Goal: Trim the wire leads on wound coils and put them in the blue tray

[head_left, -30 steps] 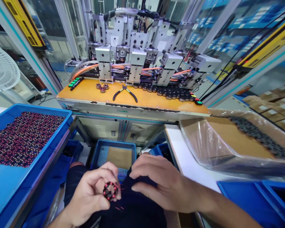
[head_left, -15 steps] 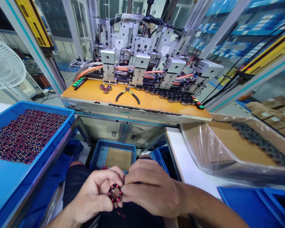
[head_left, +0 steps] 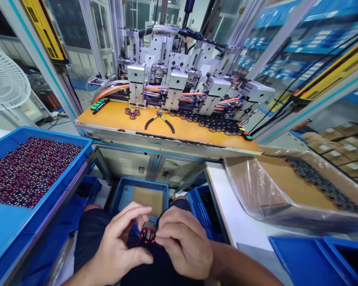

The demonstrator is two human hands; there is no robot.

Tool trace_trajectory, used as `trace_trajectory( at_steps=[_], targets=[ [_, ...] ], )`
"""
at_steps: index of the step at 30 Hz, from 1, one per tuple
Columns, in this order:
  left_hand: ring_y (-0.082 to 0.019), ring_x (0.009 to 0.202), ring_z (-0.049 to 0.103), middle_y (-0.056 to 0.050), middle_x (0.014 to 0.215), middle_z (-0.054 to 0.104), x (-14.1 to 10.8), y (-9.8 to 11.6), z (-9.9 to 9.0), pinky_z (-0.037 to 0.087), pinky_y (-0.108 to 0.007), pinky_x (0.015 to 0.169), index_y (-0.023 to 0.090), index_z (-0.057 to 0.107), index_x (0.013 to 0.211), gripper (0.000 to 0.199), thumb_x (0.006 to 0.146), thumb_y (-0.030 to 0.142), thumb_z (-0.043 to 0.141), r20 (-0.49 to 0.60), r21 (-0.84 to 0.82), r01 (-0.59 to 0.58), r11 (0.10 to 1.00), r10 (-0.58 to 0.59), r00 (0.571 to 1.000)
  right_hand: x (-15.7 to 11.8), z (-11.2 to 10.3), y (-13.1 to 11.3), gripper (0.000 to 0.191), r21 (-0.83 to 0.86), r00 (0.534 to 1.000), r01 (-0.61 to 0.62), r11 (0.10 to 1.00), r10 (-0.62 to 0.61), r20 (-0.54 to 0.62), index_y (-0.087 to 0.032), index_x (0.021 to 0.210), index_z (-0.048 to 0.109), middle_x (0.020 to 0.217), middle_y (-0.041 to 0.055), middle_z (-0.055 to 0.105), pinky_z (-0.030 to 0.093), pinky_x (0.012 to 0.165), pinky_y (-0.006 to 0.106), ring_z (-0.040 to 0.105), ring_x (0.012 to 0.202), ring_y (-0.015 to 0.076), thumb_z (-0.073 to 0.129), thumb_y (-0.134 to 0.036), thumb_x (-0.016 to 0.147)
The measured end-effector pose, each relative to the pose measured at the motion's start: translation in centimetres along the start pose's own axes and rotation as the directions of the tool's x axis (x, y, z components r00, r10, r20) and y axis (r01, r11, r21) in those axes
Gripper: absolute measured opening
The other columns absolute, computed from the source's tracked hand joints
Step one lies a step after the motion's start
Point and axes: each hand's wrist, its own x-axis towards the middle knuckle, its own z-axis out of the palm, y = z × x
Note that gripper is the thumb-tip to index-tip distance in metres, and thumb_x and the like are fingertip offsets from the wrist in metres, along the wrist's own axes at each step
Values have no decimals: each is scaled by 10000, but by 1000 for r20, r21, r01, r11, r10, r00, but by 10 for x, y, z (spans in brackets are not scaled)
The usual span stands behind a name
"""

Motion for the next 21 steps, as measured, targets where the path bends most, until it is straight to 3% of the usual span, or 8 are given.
trace_trajectory(
  at_steps=[2, 4, 7, 11, 16, 21],
  targets=[
    [-122, 725, 645, -8, 799, 699, -3, 1, 0, 533, -164, 727, 287, 753, 1109, 416, 713, 384, 841, -12, 137, -42, 990, 44, 999, -1, 0, 2, 156, -8, 1000, 20, 1000, -20, 11, -148, 877, 595, 726, 38, 627, 504, 601, 250, 588, 650, 121, 489, -150, 990],
    [-126, 698, 678, -14, 787, 738, -7, 2, 0, 547, -168, 706, 264, 762, 1063, 283, 782, 276, 791, -22, 149, -18, 989, 22, 1000, -1, 0, 3, 154, -16, 1000, 17, 1000, -17, 6, -144, 866, 597, 717, 36, 620, 501, 594, 250, 582, 647, 121, 498, -146, 985],
    [-129, 624, 680, -26, 753, 740, -11, 1, 3, 553, -183, 603, 218, 743, 1061, 225, 837, 219, 728, -30, -8, 100, 995, -100, 995, -1, -1, 1, 131, -39, 1000, 0, 999, 0, -6, -138, 853, 607, 713, 37, 617, 503, 586, 246, 578, 640, 122, 525, -117, 953],
    [-112, 633, 666, -15, 742, 718, -16, -3, 5, 544, -186, 601, 239, 699, 1143, 259, 889, 196, 672, 28, -243, 203, 949, -202, 979, -2, -3, -3, 118, -76, 999, -33, 997, 33, 6, -136, 842, 616, 717, 42, 628, 506, 577, 244, 586, 622, 123, 541, -71, 906],
    [-104, 705, 659, -19, 847, 700, -17, -4, 4, 534, -186, 645, 303, 677, 1197, 294, 911, 241, 657, 110, -371, 244, 896, -219, 970, -2, -6, -4, 114, -78, 997, -70, 995, 72, 26, -142, 855, 624, 727, 39, 640, 518, 581, 240, 602, 621, 121, 559, -53, 883],
    [-101, 772, 643, -53, 1117, 581, -10, -2, 4, 535, -214, 671, 317, 680, 1196, 301, 897, 290, 674, 141, -472, 172, 865, -119, 983, -4, -1, -2, 135, -74, 988, -155, 985, 156, 14, -163, 856, 609, 719, 25, 639, 521, 604, 226, 612, 645, 118, 547, -46, 878]
  ],
)
